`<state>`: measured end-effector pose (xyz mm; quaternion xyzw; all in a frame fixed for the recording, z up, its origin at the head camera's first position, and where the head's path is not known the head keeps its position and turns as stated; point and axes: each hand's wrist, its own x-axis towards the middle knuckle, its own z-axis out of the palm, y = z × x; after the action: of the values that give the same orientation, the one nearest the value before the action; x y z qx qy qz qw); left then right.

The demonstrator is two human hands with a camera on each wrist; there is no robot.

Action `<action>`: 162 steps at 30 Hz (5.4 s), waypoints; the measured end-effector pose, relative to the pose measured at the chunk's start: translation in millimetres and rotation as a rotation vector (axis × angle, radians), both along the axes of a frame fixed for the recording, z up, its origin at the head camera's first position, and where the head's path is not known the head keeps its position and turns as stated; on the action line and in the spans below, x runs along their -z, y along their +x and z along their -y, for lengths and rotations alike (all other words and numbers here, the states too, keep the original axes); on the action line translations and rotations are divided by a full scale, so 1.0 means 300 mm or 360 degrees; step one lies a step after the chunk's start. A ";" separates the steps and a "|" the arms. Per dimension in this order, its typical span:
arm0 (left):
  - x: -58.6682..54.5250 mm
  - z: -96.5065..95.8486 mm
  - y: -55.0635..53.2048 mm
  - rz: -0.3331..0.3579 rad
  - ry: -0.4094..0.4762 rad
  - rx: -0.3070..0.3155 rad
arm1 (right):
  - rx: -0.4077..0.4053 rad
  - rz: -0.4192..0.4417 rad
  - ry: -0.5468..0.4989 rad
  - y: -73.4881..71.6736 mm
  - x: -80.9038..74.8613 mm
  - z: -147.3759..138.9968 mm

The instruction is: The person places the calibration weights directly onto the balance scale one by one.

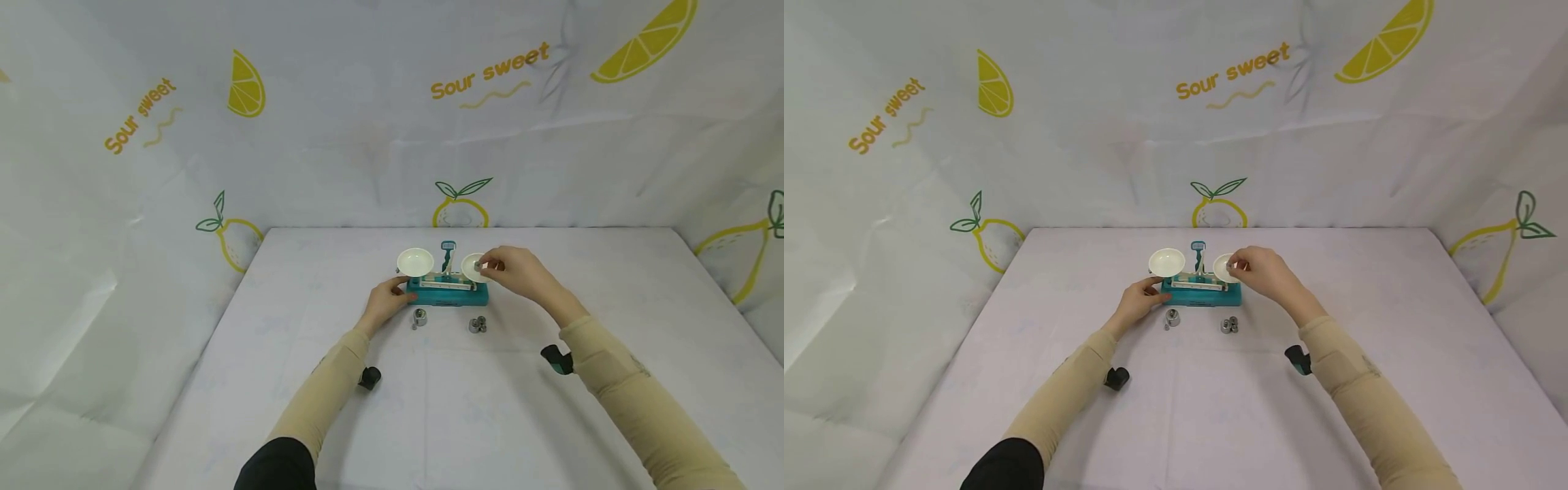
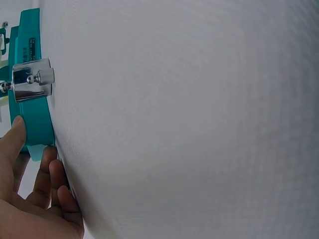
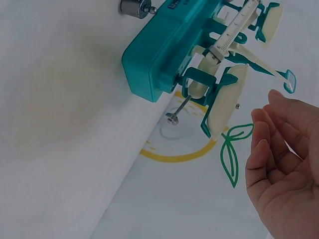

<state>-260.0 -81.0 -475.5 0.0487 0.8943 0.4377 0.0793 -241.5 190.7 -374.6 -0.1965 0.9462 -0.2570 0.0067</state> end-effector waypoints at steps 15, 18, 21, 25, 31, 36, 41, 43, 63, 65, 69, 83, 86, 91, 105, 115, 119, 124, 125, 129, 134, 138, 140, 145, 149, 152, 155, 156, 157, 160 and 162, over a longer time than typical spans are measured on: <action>0.009 0.006 -0.001 -0.0002 0.0018 0.0010 | -0.0092 0.0049 -0.0065 0.083 0.063 -0.012; 0.010 0.006 -0.001 -0.0008 0.0021 0.0010 | -0.0114 0.0087 -0.0060 0.096 0.090 -0.016; 0.010 0.005 -0.001 -0.0010 0.0024 0.0004 | -0.0153 0.0137 -0.0045 0.102 0.117 -0.019; 0.008 0.004 -0.002 -0.0009 0.0024 -0.0001 | -0.0177 0.0220 -0.0016 0.105 0.148 -0.021; 0.011 0.003 -0.007 -0.0015 0.0012 0.0000 | -0.0210 0.0250 0.0013 0.107 0.181 -0.023; 0.017 0.002 -0.012 -0.0016 0.0017 0.0003 | -0.0222 0.0282 0.0052 0.105 0.205 -0.021; 0.016 0.000 -0.009 -0.0017 0.0012 0.0008 | -0.0189 0.0359 0.0074 0.102 0.219 -0.021; 0.013 0.000 -0.006 -0.0019 0.0011 0.0007 | -0.0174 0.0376 0.0070 0.102 0.221 -0.020; 0.001 -0.001 0.003 0.0021 0.0034 -0.0017 | -0.0160 0.0384 0.0096 0.115 0.234 0.001; 0.003 -0.001 0.002 0.0025 0.0027 -0.0016 | -0.0168 0.0385 0.0098 0.116 0.234 0.000; 0.006 -0.002 0.001 0.0022 0.0019 -0.0010 | -0.0150 0.0387 0.0118 0.118 0.228 -0.004; 0.006 0.001 0.002 0.0027 0.0025 -0.0013 | -0.0157 0.0194 0.0058 0.118 0.117 -0.022; 0.007 0.001 0.003 0.0030 0.0022 -0.0015 | -0.0145 0.0142 0.0040 0.105 0.086 -0.020; 0.006 0.002 0.002 0.0013 0.0014 -0.0006 | -0.0102 0.0080 0.0001 0.075 0.035 -0.012; 0.003 0.002 -0.004 0.0021 0.0034 0.0009 | 0.0023 0.0117 -0.0045 -0.013 0.019 0.026; 0.002 0.001 0.000 0.0027 0.0009 -0.0002 | 0.0039 0.0116 0.0011 -0.046 0.041 0.053; 0.009 0.001 -0.003 0.0022 0.0009 -0.0004 | 0.0029 0.0111 0.0022 -0.052 0.047 0.059; 0.016 0.003 -0.005 0.0018 0.0011 -0.0001 | 0.0042 0.0116 0.0044 -0.055 0.047 0.066; 0.016 0.003 -0.005 0.0018 0.0010 -0.0001 | 0.0043 0.0122 0.0046 -0.056 0.047 0.067; 0.014 0.004 -0.002 0.0024 0.0007 0.0000 | 0.0041 0.0144 0.0050 -0.057 0.049 0.069; 0.015 0.003 -0.004 0.0024 0.0007 0.0009 | 0.0035 0.0134 0.0050 -0.056 0.051 0.068; 0.016 0.003 -0.006 0.0022 0.0011 0.0008 | 0.0038 0.0109 0.0045 -0.054 0.049 0.064; 0.015 0.003 -0.006 0.0023 0.0018 0.0005 | 0.0035 0.0091 0.0043 -0.054 0.046 0.063; 0.010 0.002 -0.005 0.0017 0.0028 0.0001 | 0.0017 0.0045 0.0047 -0.050 0.036 0.059; 0.009 0.002 -0.004 0.0011 0.0022 0.0001 | 0.0021 0.0033 0.0030 -0.042 0.028 0.055; 0.008 0.002 -0.002 0.0018 0.0017 -0.0001 | 0.0032 0.0033 0.0006 -0.032 0.020 0.053; 0.007 0.001 0.000 0.0022 0.0012 -0.0002 | 0.0039 0.0029 -0.0013 -0.019 0.010 0.049; 0.006 0.001 0.001 0.0022 0.0012 -0.0002 | 0.0040 0.0026 -0.0019 -0.015 0.007 0.048; 0.004 0.001 0.000 0.0018 0.0014 -0.0003 | 0.0044 0.0021 -0.0024 -0.012 0.003 0.047; 0.003 0.001 -0.003 0.0010 0.0020 -0.0004 | 0.0046 0.0001 -0.0042 0.002 -0.007 0.042; 0.004 0.003 -0.004 0.0007 0.0024 -0.0001 | 0.0049 -0.0005 -0.0054 0.015 -0.009 0.036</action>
<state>-261.3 -81.8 -476.7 0.0479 0.8908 0.4446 0.0808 -237.0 179.7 -372.0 -0.1823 0.9447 -0.2728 -0.0019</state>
